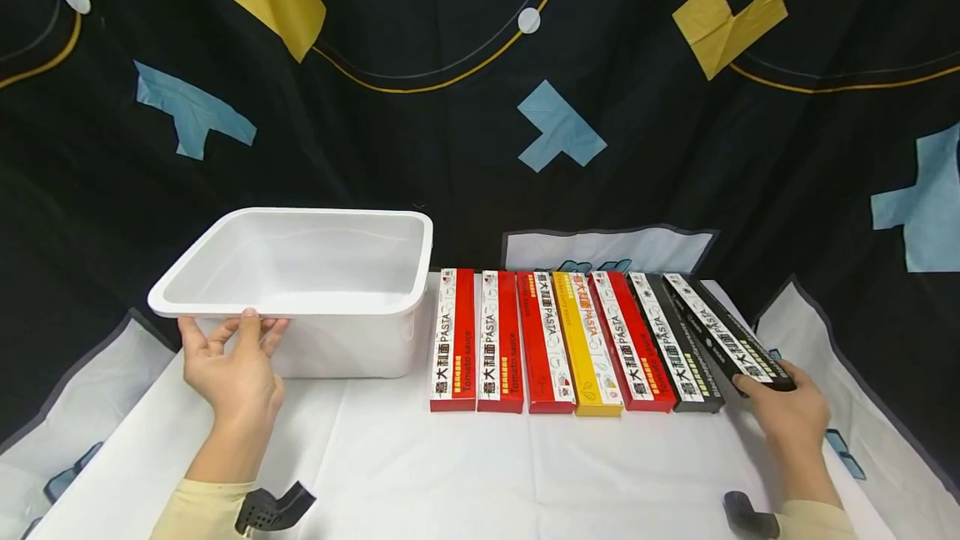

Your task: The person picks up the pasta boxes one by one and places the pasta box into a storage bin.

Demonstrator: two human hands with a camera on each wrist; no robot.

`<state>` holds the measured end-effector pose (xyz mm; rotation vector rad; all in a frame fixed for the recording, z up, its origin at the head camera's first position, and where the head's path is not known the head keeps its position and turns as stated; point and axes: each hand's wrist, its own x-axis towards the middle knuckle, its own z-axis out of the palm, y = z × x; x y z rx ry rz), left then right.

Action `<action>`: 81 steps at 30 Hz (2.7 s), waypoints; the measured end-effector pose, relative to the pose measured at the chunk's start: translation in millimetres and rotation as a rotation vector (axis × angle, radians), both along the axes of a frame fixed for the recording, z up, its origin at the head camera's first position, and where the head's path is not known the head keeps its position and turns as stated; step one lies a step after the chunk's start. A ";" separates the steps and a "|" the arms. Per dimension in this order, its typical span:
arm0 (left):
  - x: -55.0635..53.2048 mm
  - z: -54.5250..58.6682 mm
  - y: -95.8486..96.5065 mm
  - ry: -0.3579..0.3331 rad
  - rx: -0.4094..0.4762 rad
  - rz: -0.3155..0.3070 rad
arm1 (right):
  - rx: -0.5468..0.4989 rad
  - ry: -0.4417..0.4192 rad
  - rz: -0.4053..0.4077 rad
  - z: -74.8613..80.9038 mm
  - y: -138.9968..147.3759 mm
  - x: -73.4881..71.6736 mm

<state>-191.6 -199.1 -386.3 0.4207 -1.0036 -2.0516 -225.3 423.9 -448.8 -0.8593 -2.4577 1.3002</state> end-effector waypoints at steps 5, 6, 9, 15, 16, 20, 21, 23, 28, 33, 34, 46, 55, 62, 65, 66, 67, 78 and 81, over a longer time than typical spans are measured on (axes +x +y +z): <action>2.7 1.8 -0.7 0.001 0.001 -0.014 | -0.214 0.102 -0.113 15.5 -2.8 0.2; 3.3 2.7 -0.6 0.002 0.000 -0.016 | -0.252 0.125 -0.130 18.6 -3.3 0.9; 4.9 5.2 0.4 0.006 -0.006 -0.018 | -0.345 0.193 -0.173 26.4 -5.5 3.4; 6.6 7.9 1.9 0.028 -0.018 -0.009 | -0.342 0.246 -0.239 38.5 -8.8 6.2; 6.8 8.0 1.9 0.031 -0.019 -0.008 | -0.336 0.250 -0.249 41.1 -10.2 6.5; 6.9 7.6 1.0 0.031 -0.025 0.000 | -0.342 0.291 -0.255 54.8 -19.7 6.4; 6.9 7.4 0.7 0.029 -0.025 0.002 | -0.350 0.309 -0.243 59.4 -23.1 6.0; 7.0 6.9 0.2 0.023 -0.029 0.005 | -0.381 0.363 -0.196 68.7 -30.8 5.7; 8.1 5.5 -0.1 0.007 -0.027 0.009 | -0.428 0.480 -0.008 91.0 -51.4 8.4; 10.4 3.4 1.3 -0.015 -0.032 0.000 | -0.469 0.574 0.223 106.1 -72.2 13.1; 11.0 3.0 1.8 -0.019 -0.035 -0.004 | -0.477 0.588 0.270 108.7 -76.6 14.3; 10.8 0.1 4.7 -0.004 -0.069 -0.019 | -0.504 0.649 0.594 138.8 -142.0 8.9; 11.4 -0.7 4.3 0.005 -0.087 -0.018 | -0.585 0.565 0.783 156.9 -192.9 -12.6; 13.6 -1.9 4.4 0.004 -0.075 -0.004 | -0.570 0.501 0.870 153.7 -234.5 -36.0; 13.9 -1.6 5.4 -0.002 -0.074 0.002 | -0.529 0.472 0.898 150.8 -251.7 -45.9; 13.8 -1.5 5.8 -0.001 -0.072 0.005 | -0.512 0.463 0.909 150.1 -257.0 -49.2; 13.7 -1.2 5.8 -0.001 -0.072 0.005 | -0.498 0.453 0.922 149.6 -262.6 -52.4; 12.8 1.6 6.4 0.014 -0.041 0.021 | -0.452 0.372 1.024 145.0 -327.2 -82.3; 13.3 1.4 6.3 0.005 -0.039 0.028 | -0.470 0.337 1.035 143.4 -344.9 -86.4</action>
